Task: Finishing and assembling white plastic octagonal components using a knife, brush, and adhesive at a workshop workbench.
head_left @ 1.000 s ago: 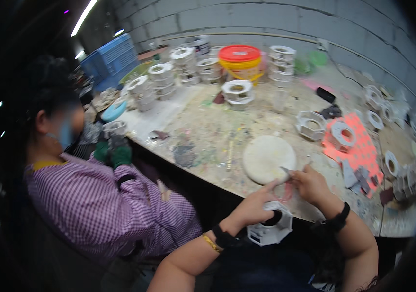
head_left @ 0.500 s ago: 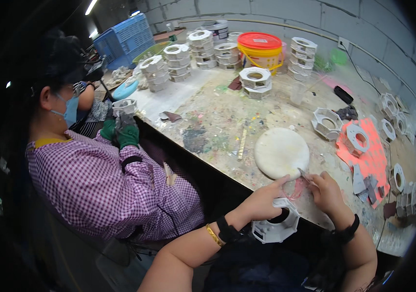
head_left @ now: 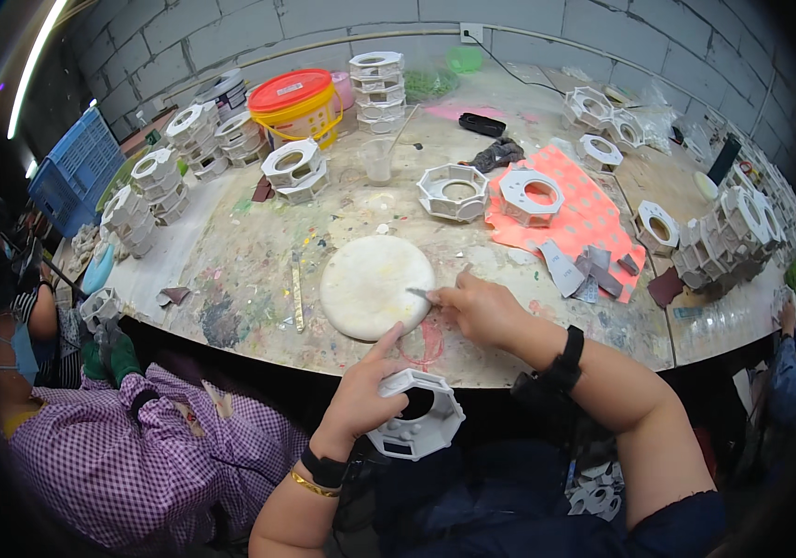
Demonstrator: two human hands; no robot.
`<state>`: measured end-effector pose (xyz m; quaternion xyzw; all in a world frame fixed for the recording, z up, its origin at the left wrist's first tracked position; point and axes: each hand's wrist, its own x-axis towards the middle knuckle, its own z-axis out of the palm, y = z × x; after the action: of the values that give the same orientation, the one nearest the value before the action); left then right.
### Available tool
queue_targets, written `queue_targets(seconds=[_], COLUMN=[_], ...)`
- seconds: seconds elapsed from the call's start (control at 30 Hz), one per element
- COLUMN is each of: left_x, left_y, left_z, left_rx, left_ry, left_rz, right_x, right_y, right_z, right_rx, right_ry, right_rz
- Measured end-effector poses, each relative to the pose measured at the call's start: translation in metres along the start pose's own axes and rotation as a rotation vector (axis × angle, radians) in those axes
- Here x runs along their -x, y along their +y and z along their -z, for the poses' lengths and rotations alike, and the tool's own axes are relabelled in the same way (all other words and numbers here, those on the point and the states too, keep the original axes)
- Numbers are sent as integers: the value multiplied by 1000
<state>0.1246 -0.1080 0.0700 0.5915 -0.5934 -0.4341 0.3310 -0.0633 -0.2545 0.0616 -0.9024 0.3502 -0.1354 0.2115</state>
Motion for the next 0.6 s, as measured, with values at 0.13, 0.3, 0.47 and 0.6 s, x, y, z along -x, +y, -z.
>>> queue_targets(seconds=[0.13,0.3,0.47,0.6], left_x=[7,1,7,3], left_y=[6,-8,-15,-11], left_z=[-2,-9,-4,-1], left_rx=[94,46,-44,-93], left_ry=[-5,-9,41,33], left_rz=[63,-42,-86,-101], right_x=[-26,-31,-28,-39], right_y=[13,43,33,25], right_z=[-7,1,3,7], right_rx=[23,32,-92,-320], right_ry=[114,134,130,121], right_rz=[-45,-162,-190,-174])
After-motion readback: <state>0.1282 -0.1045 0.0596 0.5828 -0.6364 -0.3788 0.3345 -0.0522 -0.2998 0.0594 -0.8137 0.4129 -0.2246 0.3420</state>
